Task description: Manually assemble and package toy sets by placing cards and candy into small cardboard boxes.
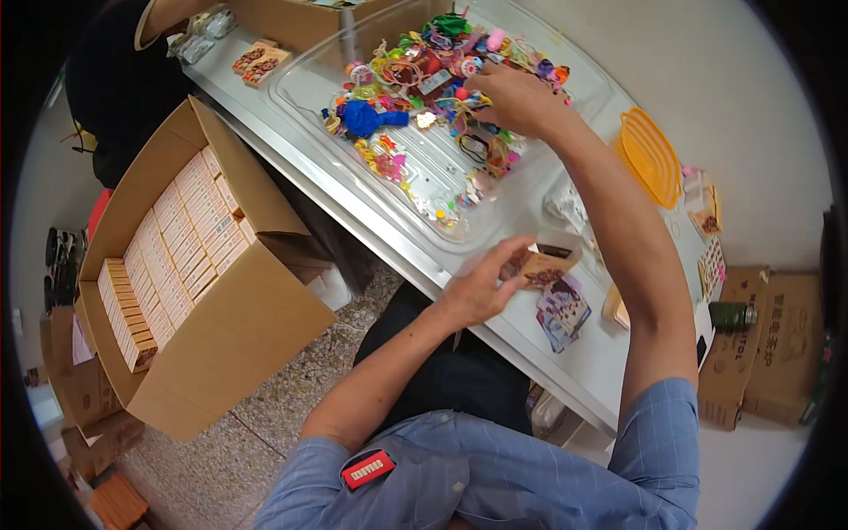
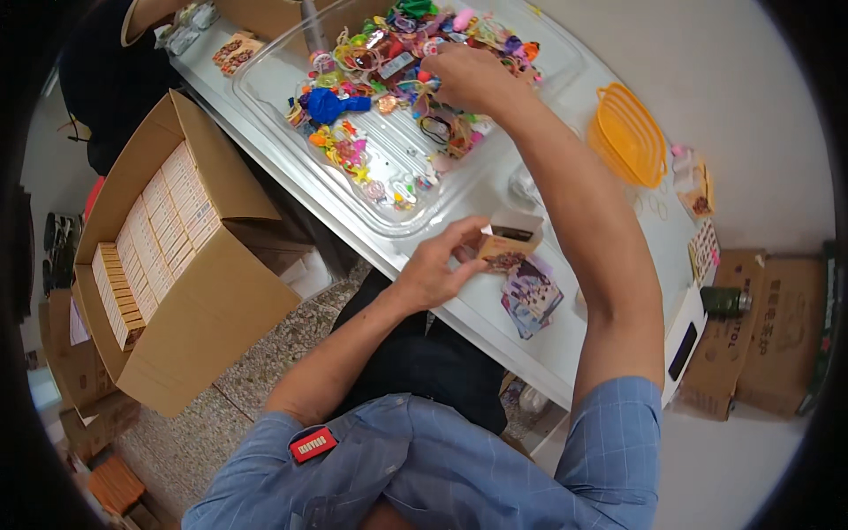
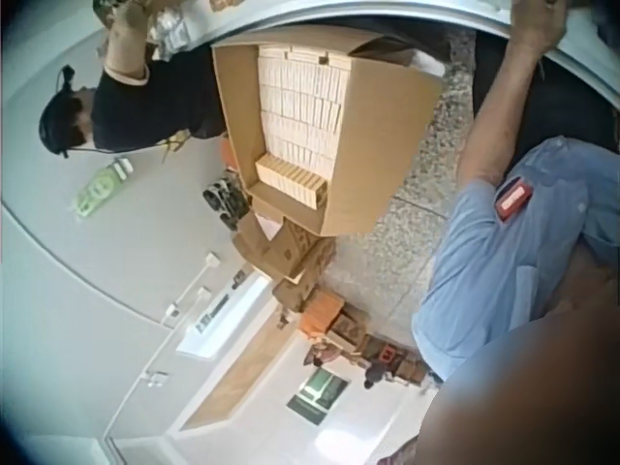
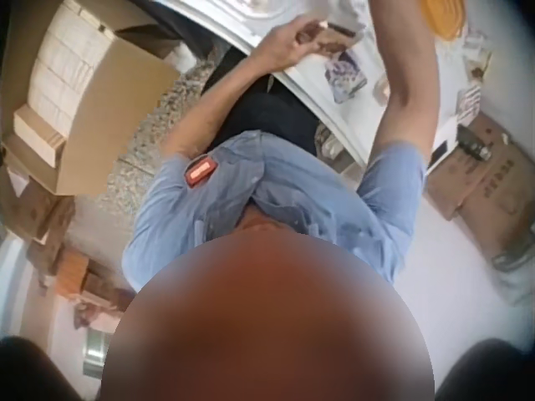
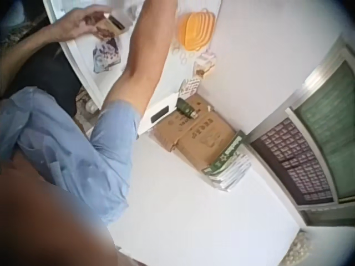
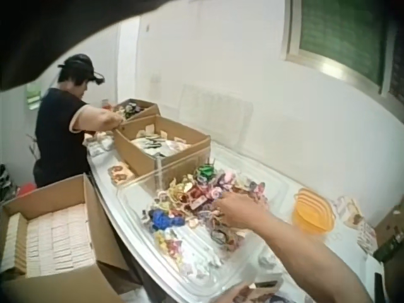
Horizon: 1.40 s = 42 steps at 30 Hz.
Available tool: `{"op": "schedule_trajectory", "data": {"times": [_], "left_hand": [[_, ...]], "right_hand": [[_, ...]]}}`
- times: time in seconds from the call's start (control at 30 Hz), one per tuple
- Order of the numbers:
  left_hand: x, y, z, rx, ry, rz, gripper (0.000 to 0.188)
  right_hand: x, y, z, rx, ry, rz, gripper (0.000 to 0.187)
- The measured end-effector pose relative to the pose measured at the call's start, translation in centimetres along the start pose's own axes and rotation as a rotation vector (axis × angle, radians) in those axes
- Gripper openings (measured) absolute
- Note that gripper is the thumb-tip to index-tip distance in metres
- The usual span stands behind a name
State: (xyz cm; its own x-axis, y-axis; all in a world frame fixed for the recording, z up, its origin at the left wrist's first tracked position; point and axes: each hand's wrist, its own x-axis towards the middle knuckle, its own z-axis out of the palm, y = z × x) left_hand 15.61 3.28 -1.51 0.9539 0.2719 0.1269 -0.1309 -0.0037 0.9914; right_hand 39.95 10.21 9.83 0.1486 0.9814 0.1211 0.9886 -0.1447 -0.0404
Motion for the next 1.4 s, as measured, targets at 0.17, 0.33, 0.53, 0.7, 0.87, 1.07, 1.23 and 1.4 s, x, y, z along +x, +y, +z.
{"op": "schedule_trajectory", "data": {"times": [0.17, 0.33, 0.53, 0.7, 0.87, 1.07, 1.23, 1.4], "left_hand": [[0.1, -0.4, 0.0, -0.022, -0.032, 0.048, 0.061], [0.2, -0.5, -0.1, -0.033, -0.021, 0.024, 0.062], [0.2, -0.2, -0.1, -0.026, -0.044, 0.034, 0.061], [0.3, -0.2, 0.2, -0.027, 0.055, 0.058, 0.065], [0.2, 0.5, -0.3, -0.006, 0.029, 0.025, 0.064], [0.5, 0.2, 0.2, 0.021, 0.043, 0.066, 0.064], [0.4, 0.0, 0.2, -0.064, 0.058, -0.022, 0.064], [0.0, -0.4, 0.3, -0.022, 0.080, 0.008, 0.065]], "right_hand": [[3.2, 1.9, 2.7, -0.029, -0.092, -0.117, 0.021], [1.5, 2.5, -1.2, 0.415, -0.006, 0.007, 0.019], [-4.2, 1.4, -5.6, 1.172, 0.174, 0.408, 0.022], [-10.2, 0.9, -7.9, 1.309, 0.219, 0.391, 0.020], [-16.0, -1.8, -8.5, 1.210, 0.191, 0.388, 0.014], [-19.1, -2.7, -8.4, 1.194, 0.267, 0.478, 0.013], [-21.8, -2.1, -11.1, 1.144, 0.323, 0.514, 0.010], [-24.9, -3.8, -12.0, 1.032, -0.220, 0.377, 0.001]]}}
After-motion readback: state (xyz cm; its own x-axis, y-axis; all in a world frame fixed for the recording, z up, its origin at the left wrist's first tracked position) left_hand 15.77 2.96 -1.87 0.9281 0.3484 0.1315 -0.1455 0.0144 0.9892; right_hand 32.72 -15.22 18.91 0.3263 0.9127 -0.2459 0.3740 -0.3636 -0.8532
